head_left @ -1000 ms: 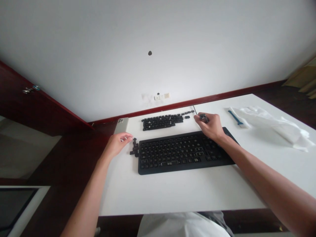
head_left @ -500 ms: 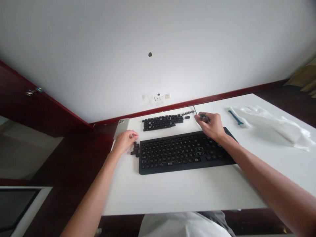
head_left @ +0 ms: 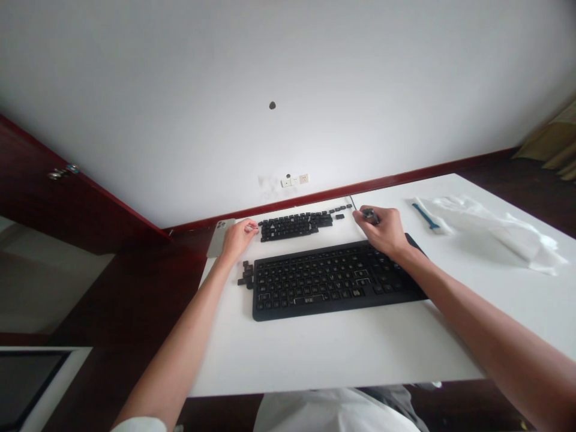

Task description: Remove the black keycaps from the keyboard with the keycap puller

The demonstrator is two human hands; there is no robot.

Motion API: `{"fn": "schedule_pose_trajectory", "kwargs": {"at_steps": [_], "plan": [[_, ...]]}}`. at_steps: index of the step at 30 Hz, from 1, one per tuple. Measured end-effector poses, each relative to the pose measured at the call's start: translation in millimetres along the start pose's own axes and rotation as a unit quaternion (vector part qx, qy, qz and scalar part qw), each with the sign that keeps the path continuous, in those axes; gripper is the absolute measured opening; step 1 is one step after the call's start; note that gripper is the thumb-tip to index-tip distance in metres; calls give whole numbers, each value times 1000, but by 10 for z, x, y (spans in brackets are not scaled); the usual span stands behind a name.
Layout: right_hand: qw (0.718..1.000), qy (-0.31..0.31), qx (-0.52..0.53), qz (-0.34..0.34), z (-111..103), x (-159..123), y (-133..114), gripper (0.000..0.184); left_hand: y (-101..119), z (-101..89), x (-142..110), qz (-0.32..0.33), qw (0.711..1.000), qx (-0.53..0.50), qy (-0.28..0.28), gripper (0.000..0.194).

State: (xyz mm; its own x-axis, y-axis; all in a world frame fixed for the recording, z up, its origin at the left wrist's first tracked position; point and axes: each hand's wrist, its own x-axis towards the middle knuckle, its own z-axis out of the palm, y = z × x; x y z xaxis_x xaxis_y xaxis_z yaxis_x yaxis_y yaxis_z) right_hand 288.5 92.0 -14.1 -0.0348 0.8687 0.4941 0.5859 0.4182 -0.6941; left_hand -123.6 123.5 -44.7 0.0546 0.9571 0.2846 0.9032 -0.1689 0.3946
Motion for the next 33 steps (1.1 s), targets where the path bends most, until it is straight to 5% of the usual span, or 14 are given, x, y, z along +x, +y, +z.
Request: {"fn": "schedule_pose_trajectory", "kwargs": {"at_steps": [6, 18, 33], "plan": [[1000, 8, 0, -3, -9, 3, 0, 43, -39, -36, -108, 7, 999, 6, 44, 20], [1000, 4, -15, 6, -22, 11, -42, 46, -77, 18, -180, 85, 996, 31, 0, 31], [1000, -7, -10, 13, 0, -4, -36, 45, -36, 106, -117, 84, 996, 34, -3, 38]]}}
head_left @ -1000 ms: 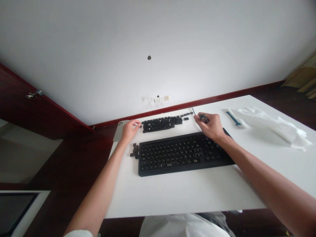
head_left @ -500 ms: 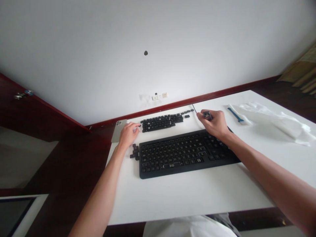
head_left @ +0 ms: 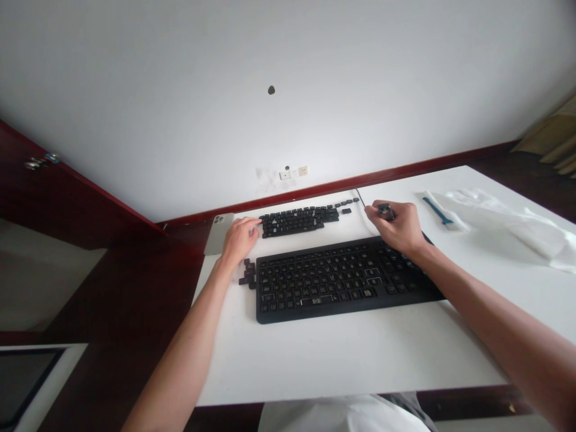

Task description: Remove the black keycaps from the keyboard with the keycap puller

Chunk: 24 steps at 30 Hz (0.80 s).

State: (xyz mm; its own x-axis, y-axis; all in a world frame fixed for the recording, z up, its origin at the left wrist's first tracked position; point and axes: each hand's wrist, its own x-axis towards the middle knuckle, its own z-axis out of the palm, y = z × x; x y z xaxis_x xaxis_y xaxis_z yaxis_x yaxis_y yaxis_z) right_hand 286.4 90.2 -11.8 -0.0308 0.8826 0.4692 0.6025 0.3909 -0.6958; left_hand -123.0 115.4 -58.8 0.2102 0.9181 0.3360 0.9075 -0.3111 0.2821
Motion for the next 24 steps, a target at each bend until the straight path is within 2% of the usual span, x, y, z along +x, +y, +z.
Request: {"fn": "schedule_pose_trajectory", "kwargs": {"at_steps": [5, 10, 14, 17, 20, 24], "plan": [[1000, 1, 2, -2, -3, -4, 8, 46, 34, -82, 6, 3, 1000, -10, 17, 39], [1000, 10, -5, -10, -8, 0, 31, 47, 103, -463, -85, -15, 1000, -2, 16, 34], [1000, 1, 1, -11, -7, -3, 26, 47, 208, -689, -386, -2, 1000, 6, -12, 37], [1000, -2, -3, -14, -9, -9, 0, 45, 288, -710, -706, 0, 1000, 7, -21, 38], [1000, -4, -3, -17, -14, -9, -27, 43, 335, -662, -975, -33, 999, 27, -4, 38], [1000, -8, 3, -14, -19, -3, -42, 42, 355, -592, -1132, -52, 998, 38, -5, 39]]}}
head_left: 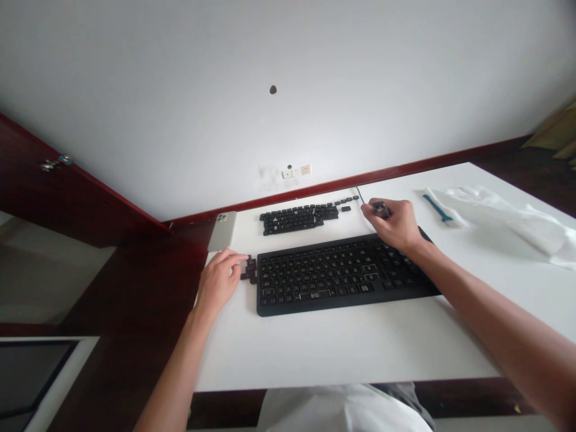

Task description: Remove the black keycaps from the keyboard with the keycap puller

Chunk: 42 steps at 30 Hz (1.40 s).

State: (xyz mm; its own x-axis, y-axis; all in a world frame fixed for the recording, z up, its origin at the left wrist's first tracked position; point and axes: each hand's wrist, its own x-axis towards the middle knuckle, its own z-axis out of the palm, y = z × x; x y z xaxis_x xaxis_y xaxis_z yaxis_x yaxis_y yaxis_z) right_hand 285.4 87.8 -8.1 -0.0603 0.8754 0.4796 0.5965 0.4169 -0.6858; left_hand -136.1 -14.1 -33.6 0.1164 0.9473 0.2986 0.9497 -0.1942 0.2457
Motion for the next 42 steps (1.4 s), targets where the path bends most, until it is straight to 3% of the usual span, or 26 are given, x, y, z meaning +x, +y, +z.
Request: {"fn": "schedule_pose_trajectory", "kwargs": {"at_steps": [9, 16, 23, 42], "plan": [[1000, 8, -5, -6, -33, 12, 18, 44, -129, 49, 124, 3, 999, -2, -38, 40], [1000, 3, -11, -13, -44, 18, 2, 42, -330, 150, 567, 46, 997, -17, -66, 47], [1000, 13, -15, -16, -68, 34, 25, 44, -346, 289, 944, 59, 995, -30, -72, 52], [999, -9, -24, -19, -77, 29, 7, 40, -352, 436, 1024, 70, 994, -45, -64, 60]]}}
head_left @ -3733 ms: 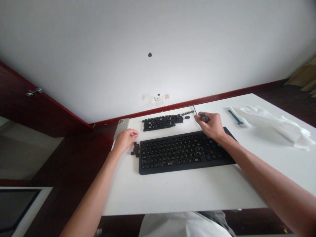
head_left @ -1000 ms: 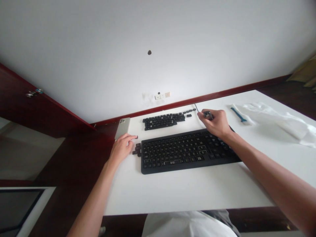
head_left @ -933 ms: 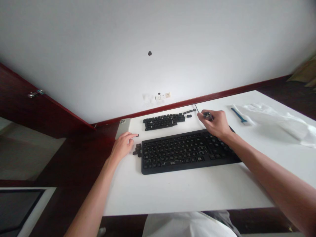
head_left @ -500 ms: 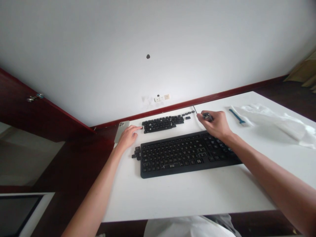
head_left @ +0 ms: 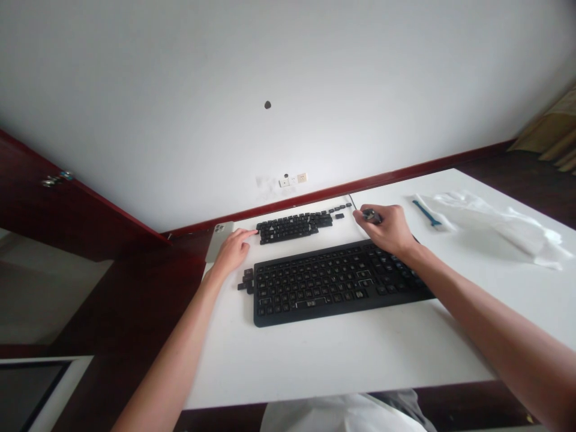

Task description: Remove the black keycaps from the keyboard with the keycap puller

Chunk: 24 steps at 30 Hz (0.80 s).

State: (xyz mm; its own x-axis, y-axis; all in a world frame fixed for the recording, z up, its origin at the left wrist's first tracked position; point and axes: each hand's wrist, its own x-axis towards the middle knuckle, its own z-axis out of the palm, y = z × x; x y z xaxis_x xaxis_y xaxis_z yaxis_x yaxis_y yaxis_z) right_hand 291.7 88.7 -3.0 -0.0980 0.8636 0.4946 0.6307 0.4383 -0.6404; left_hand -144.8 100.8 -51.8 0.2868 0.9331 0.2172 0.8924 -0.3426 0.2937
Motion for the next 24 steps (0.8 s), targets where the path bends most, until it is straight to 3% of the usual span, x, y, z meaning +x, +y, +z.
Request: {"fn": "schedule_pose_trajectory", "kwargs": {"at_steps": [7, 11, 19, 24], "plan": [[1000, -6, -3, -3, 6, -3, 16, 38, 16, 32, 22, 3, 1000, 1, -10, 67], [1000, -12, -5, -2, 3, -5, 27, 36, 73, -49, -56, 2, 1000, 3, -9, 72], [1000, -23, 1, -5, 25, -10, -14, 37, 361, -447, -678, 6, 1000, 23, 10, 48], [999, -32, 1, -12, 57, -25, -42, 40, 417, -427, -976, 4, 999, 49, -8, 50]]}}
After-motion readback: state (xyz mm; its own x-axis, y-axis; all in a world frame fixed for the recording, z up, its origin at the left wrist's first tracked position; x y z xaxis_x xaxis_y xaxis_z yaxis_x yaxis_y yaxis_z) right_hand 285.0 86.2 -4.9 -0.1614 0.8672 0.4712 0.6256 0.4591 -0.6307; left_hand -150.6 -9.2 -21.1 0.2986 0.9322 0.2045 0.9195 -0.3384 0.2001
